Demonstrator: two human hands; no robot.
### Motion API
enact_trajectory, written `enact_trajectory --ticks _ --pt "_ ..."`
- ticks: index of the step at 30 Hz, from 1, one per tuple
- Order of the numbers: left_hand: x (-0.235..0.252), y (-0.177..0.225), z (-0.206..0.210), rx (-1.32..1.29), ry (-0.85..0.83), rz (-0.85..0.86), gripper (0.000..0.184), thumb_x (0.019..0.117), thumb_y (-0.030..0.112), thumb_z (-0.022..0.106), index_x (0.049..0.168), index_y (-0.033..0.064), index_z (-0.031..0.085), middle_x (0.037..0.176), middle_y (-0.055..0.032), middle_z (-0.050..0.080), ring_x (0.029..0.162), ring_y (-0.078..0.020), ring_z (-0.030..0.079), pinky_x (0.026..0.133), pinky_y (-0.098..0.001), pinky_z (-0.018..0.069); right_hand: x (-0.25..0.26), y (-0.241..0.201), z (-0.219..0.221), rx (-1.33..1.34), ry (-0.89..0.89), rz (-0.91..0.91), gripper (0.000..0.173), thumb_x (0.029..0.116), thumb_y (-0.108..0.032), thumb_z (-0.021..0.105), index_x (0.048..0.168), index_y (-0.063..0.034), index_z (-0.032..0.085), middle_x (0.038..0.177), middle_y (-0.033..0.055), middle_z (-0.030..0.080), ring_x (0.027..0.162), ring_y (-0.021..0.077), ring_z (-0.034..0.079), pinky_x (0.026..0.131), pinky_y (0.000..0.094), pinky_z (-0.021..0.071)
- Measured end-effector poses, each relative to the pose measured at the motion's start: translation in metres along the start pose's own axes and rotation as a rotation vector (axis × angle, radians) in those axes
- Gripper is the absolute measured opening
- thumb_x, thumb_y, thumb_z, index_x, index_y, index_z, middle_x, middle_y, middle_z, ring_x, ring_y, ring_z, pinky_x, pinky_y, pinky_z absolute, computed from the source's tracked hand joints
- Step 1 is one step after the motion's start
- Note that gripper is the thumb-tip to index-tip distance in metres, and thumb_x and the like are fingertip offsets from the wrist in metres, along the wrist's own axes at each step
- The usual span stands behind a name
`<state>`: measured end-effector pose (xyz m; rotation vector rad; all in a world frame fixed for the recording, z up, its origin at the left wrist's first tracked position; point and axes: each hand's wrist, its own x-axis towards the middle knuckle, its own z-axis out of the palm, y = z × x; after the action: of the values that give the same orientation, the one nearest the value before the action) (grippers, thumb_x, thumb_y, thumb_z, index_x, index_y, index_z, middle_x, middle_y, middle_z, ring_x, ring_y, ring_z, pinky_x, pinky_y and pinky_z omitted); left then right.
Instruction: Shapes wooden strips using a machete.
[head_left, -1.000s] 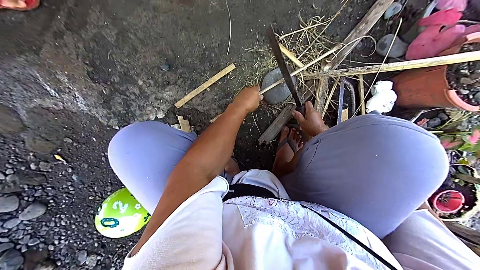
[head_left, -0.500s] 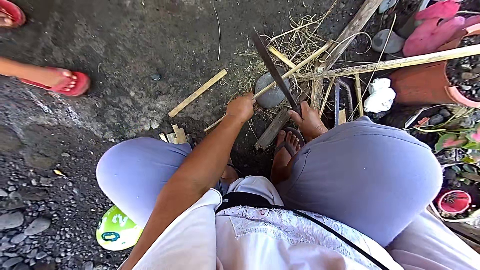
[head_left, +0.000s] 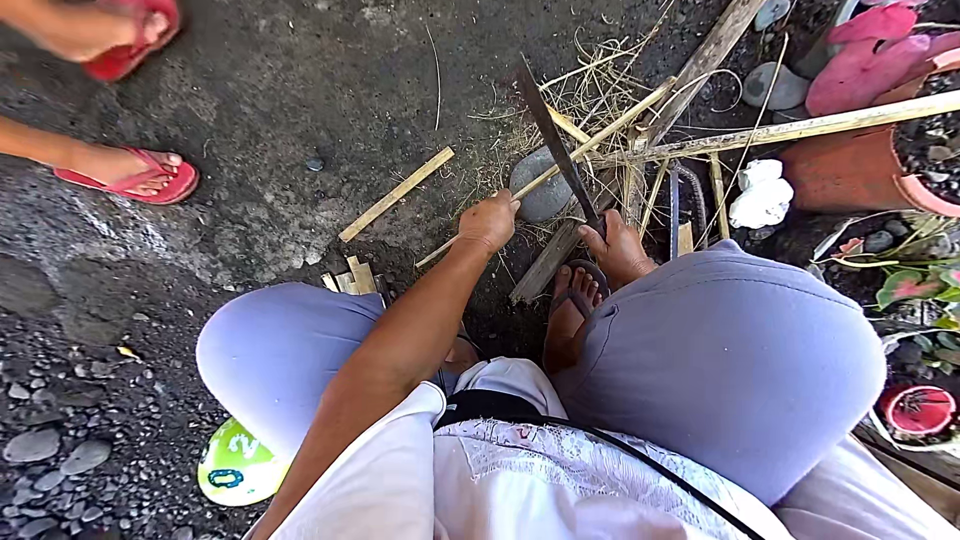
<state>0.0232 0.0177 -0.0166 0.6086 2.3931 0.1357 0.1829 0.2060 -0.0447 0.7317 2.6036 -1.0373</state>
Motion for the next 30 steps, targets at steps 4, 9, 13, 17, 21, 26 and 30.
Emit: enact_trajectory --ticks 4,9,13,17,21,26,30 --pt "0.003 0.002 0.001 0.024 -0.011 -0.026 0.051 0.1128 0.044 0.027 0.13 0.0058 0.056 0.113 -0.0248 0.068 0.11 -0.0436 0.068 0.086 -0.064 0.0528 0.003 0.004 -0.002 -0.022 -0.017 0.0 0.058 0.1063 -0.049 0.052 0.134 0.0025 0.052 0.094 0.0254 0.068 0.088 0.0449 0.07 0.081 0.0646 0.0537" --pt "0.003 0.005 0.001 0.013 -0.004 -0.051 0.048 0.1129 0.043 0.028 0.132 0.0087 0.056 0.112 -0.0244 0.069 0.109 -0.0448 0.068 0.085 -0.0649 0.0527 -0.01 -0.007 -0.005 0.044 0.159 -0.127 0.056 0.105 -0.047 0.052 0.13 0.0031 0.054 0.084 0.02 0.067 0.073 0.0383 0.068 0.069 0.0587 0.0551" --pt "0.002 0.007 -0.001 0.017 -0.004 -0.062 0.047 0.1128 0.043 0.029 0.128 0.0092 0.057 0.111 -0.0237 0.069 0.108 -0.0441 0.068 0.083 -0.0644 0.0531 -0.008 -0.008 -0.004 -0.018 0.151 -0.105 0.055 0.1059 -0.045 0.052 0.13 0.0044 0.053 0.084 0.0213 0.068 0.075 0.0405 0.069 0.071 0.0596 0.0556" --pt "0.003 0.008 -0.001 0.012 -0.006 -0.065 0.046 0.1126 0.043 0.031 0.129 0.0098 0.058 0.113 -0.0228 0.07 0.109 -0.0433 0.068 0.085 -0.0646 0.053 0.002 -0.01 -0.01 -0.128 -0.082 0.077 0.055 0.1074 -0.046 0.052 0.128 0.0049 0.051 0.092 0.0262 0.068 0.089 0.0463 0.07 0.08 0.0641 0.0543" --pt "0.004 0.007 0.0 0.023 -0.005 -0.052 0.046 0.1126 0.043 0.031 0.13 0.0098 0.057 0.113 -0.023 0.069 0.109 -0.0433 0.068 0.085 -0.0642 0.0531 0.002 -0.007 -0.009 -0.116 -0.075 0.052 0.055 0.1071 -0.047 0.052 0.126 0.0047 0.051 0.09 0.0252 0.067 0.086 0.0451 0.07 0.078 0.063 0.0546" --pt "0.002 0.007 -0.001 0.026 -0.003 -0.043 0.045 0.113 0.041 0.03 0.133 0.0095 0.056 0.115 -0.0239 0.069 0.111 -0.0439 0.067 0.085 -0.0645 0.0527 0.006 0.008 -0.008 0.19 -0.155 0.031 0.051 0.1086 -0.043 0.05 0.128 0.004 0.051 0.076 0.0144 0.063 0.06 0.0272 0.065 0.064 0.0489 0.0589" --pt "0.003 0.007 -0.001 0.032 0.003 -0.045 0.046 0.1129 0.042 0.031 0.132 0.0095 0.057 0.115 -0.0233 0.069 0.111 -0.0439 0.068 0.086 -0.0638 0.053 -0.002 0.009 -0.005 0.093 -0.018 -0.062 0.056 0.107 -0.046 0.052 0.131 0.0049 0.053 0.082 0.0198 0.067 0.068 0.0349 0.068 0.07 0.0569 0.0573"
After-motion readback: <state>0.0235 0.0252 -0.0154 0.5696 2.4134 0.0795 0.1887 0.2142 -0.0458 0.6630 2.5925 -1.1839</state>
